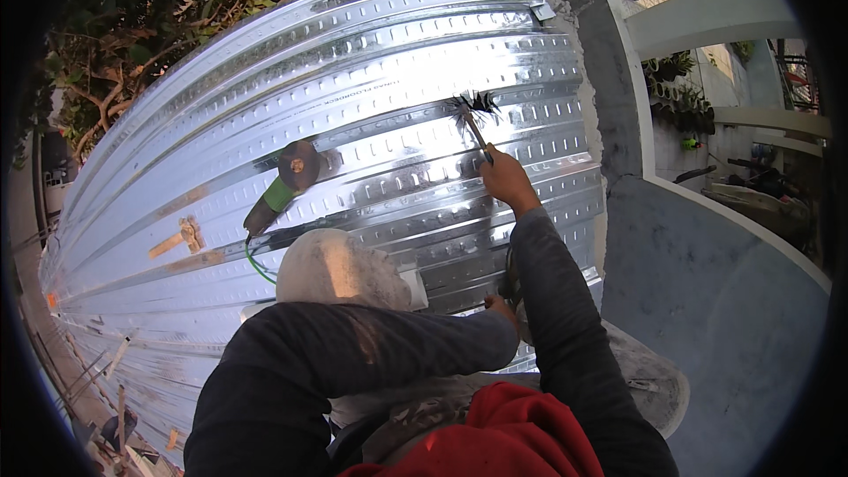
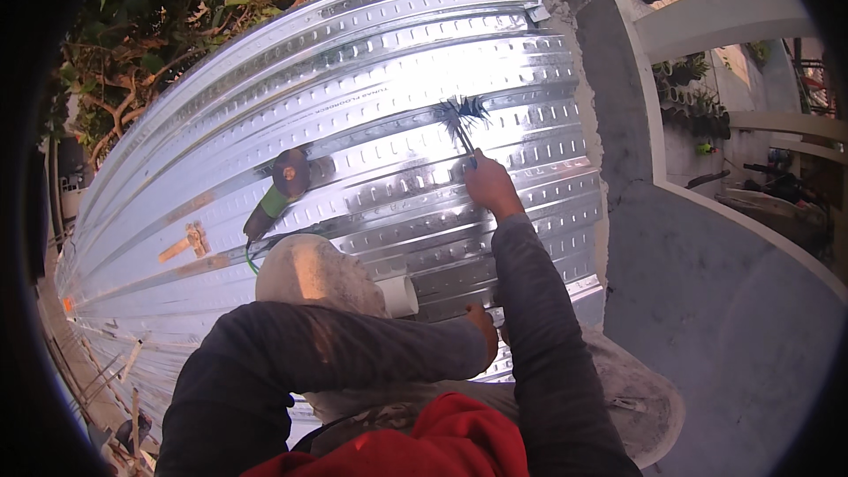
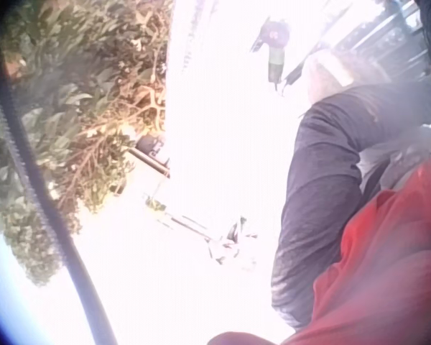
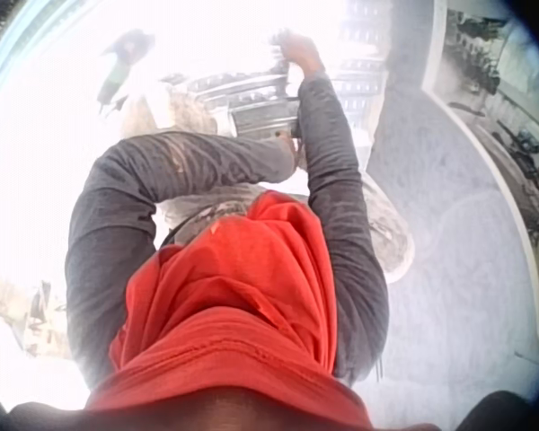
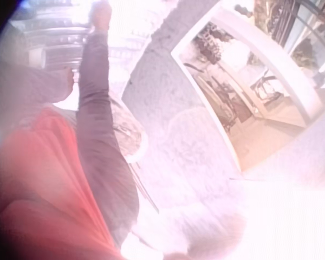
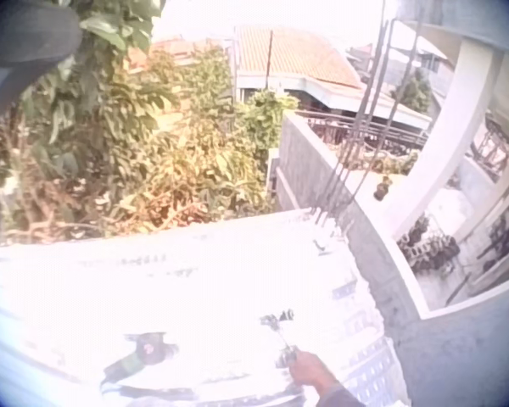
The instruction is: The person uses a pair of snips and an angle grinder to cut a hole in a corrugated metal roof panel.
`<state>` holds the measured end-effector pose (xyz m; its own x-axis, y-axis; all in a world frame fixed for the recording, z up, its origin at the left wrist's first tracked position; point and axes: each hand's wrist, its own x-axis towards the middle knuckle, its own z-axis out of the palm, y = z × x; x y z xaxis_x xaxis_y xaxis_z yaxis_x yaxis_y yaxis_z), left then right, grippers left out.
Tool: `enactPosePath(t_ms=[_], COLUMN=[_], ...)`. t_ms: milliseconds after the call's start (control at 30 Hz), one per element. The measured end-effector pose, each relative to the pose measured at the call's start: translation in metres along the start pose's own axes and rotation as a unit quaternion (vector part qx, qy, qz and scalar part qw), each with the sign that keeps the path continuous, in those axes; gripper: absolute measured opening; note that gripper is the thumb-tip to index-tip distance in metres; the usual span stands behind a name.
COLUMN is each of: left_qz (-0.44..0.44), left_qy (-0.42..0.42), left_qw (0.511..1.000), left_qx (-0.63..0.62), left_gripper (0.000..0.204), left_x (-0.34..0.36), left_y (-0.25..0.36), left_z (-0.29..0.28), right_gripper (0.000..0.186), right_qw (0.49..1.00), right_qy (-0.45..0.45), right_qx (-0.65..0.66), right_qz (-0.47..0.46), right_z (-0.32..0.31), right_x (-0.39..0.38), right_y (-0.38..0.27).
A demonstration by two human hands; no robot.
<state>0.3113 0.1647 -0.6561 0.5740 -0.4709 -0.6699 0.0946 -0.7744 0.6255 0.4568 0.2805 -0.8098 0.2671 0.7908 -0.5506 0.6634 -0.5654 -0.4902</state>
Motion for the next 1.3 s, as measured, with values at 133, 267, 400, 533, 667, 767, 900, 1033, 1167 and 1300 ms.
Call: enactPosePath(t_ms=[133,267,400,533,667,767,900,1033,1167,1300], left_qz=[-0.005,-0.005,-0.023,-0.014,0.004,0.006,-0.03,-0.019,-0.02,0.005], left_qy=[0.009,0.004,0.033,0.053,0.074,0.063,0.028,0.02,-0.004,-0.003], left_qw=[1.0,1.0,0.999,0.998,0.996,0.997,0.999,1.0,0.999,1.0], left_qx=[0.01,0.017,0.029,0.038,0.042,0.041,0.024,0.011,0.029,0.013], left_gripper=[0.04,0.051,0.051,0.049,0.049,0.05,0.051,0.051,0.05,0.04], left_x=[0.007,0.008,0.018,0.009,0.01,0.024,0.033,0.034,0.028,0.004], left_y=[0.001,0.001,0.008,0.012,0.014,0.013,-0.002,0.0,0.003,0.0], left_z=[0.007,0.011,0.017,0.005,-0.018,-0.014,0.008,0.022,0.021,0.011], right_gripper=[0.049,0.044,0.043,0.034,0.034,0.033,0.031,0.052,0.052,0.055], right_qw=[0.999,0.992,0.982,0.958,0.91,0.905,0.929,0.964,0.948,0.94], right_qy=[0.021,-0.01,-0.043,-0.085,-0.125,-0.121,-0.141,-0.046,0.184,0.274], right_qx=[-0.018,-0.075,-0.131,-0.27,-0.396,-0.406,-0.343,-0.26,-0.252,-0.198], right_qz=[0.017,0.106,0.126,0.05,-0.027,-0.039,-0.014,0.037,-0.06,-0.038], right_z=[-0.001,-0.012,-0.029,-0.073,-0.096,-0.097,-0.094,-0.037,0.008,0.03], right_x=[-0.003,-0.008,-0.006,-0.022,0.013,0.014,-0.023,-0.045,-0.027,-0.004], right_y=[-0.005,-0.034,-0.041,-0.102,-0.157,-0.15,-0.131,-0.044,0.011,0.022])
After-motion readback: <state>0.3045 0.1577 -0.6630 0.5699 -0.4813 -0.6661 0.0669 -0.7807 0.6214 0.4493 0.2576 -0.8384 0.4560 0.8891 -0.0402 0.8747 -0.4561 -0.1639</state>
